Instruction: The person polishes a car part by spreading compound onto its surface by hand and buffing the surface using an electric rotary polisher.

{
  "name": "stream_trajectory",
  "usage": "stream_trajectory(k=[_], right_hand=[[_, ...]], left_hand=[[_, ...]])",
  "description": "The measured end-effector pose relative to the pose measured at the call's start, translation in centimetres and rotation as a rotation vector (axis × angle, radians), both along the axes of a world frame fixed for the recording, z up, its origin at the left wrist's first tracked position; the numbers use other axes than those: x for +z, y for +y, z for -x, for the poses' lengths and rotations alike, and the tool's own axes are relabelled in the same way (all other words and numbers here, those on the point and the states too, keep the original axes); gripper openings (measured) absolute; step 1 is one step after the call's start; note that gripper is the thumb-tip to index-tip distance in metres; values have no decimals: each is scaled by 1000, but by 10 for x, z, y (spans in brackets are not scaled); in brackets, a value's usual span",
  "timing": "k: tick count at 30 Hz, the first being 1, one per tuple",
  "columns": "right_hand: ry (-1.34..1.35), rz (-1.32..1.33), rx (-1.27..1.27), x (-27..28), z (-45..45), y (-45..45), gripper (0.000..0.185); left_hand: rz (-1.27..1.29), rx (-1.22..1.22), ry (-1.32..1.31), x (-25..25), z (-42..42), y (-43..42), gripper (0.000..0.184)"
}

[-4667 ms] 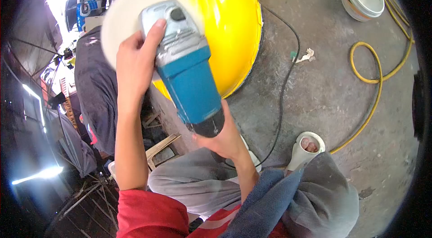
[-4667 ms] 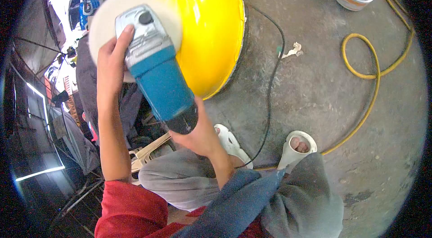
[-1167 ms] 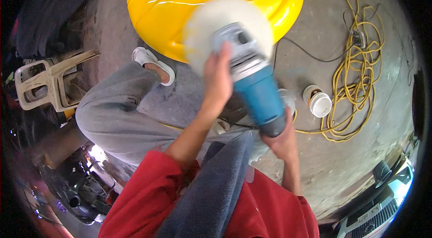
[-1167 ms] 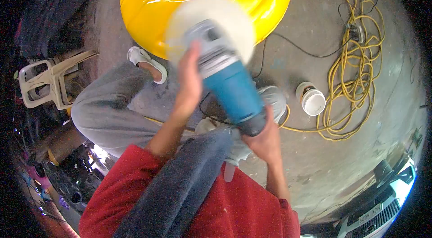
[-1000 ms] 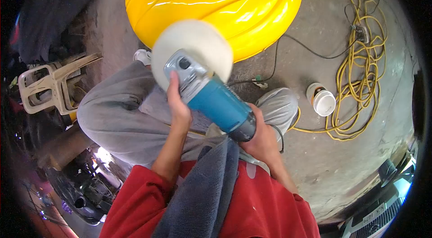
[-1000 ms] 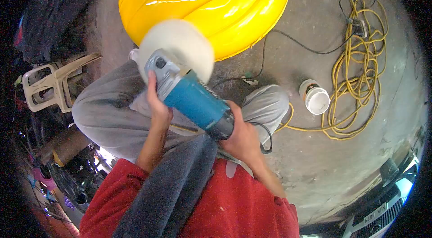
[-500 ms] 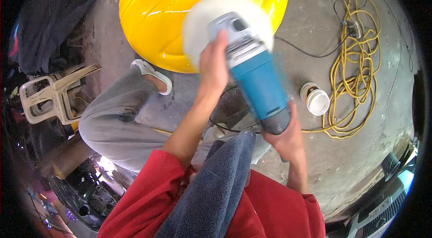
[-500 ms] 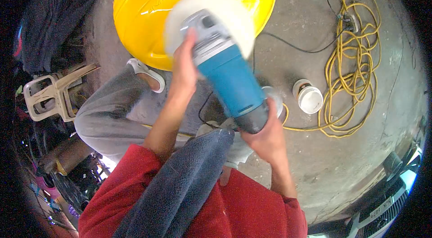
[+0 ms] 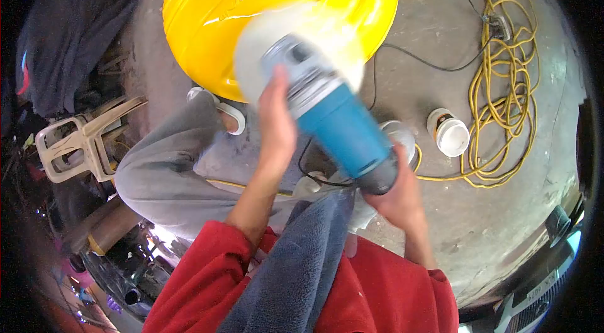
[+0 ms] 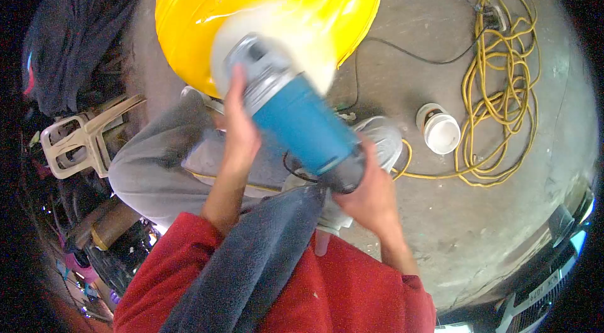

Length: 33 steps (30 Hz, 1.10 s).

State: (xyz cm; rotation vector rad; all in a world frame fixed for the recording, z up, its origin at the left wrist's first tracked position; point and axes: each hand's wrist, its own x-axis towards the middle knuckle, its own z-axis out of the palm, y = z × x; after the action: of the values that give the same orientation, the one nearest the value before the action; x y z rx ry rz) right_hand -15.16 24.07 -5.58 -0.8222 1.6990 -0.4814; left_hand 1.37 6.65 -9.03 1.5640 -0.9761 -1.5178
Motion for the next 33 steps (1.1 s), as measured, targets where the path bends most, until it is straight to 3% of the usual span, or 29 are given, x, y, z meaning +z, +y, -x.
stream_trajectory(k=[2,5,6,8,10,13,16,20,23,25,28,31,33], right_hand=[[59,170,-190,-7,14,12,94],[-90,93,-304,-19,22,13,95],[-95,100,-310,-18,19,15,95],[-33,93,-134,-10,6,23,96],[-130,21,-85,-3,-4,17,97],[-220,29,-43,-3,-14,17,98],[-195,-37,-30,-5,-2,16,98],[-98,114,-223,0,29,0,94],[-56,122,-247,6,31,-3,89],[-172,127,-156,6,12,5,87],[-453,35,-77,-4,-36,1,90],[-709,149,-206,-18,-108,-12,96],[-776,146,-261,-12,-137,-31,98]], left_hand=[[69,-236,-213,14,49,-20,62],[-74,-434,-439,14,67,-35,63],[-66,-438,-446,18,63,-31,63],[34,-252,-293,30,36,-8,61],[-20,-69,-173,33,1,12,55],[-79,-44,-79,37,-25,23,51],[-40,-109,-105,31,3,6,53],[-34,-305,-252,23,64,-35,58],[-188,-350,-283,22,67,-43,59],[12,-289,-257,26,22,-25,54],[68,-167,-412,49,-48,-15,57],[64,-89,-442,91,-60,-37,56],[111,-174,-466,107,-62,-62,51]])
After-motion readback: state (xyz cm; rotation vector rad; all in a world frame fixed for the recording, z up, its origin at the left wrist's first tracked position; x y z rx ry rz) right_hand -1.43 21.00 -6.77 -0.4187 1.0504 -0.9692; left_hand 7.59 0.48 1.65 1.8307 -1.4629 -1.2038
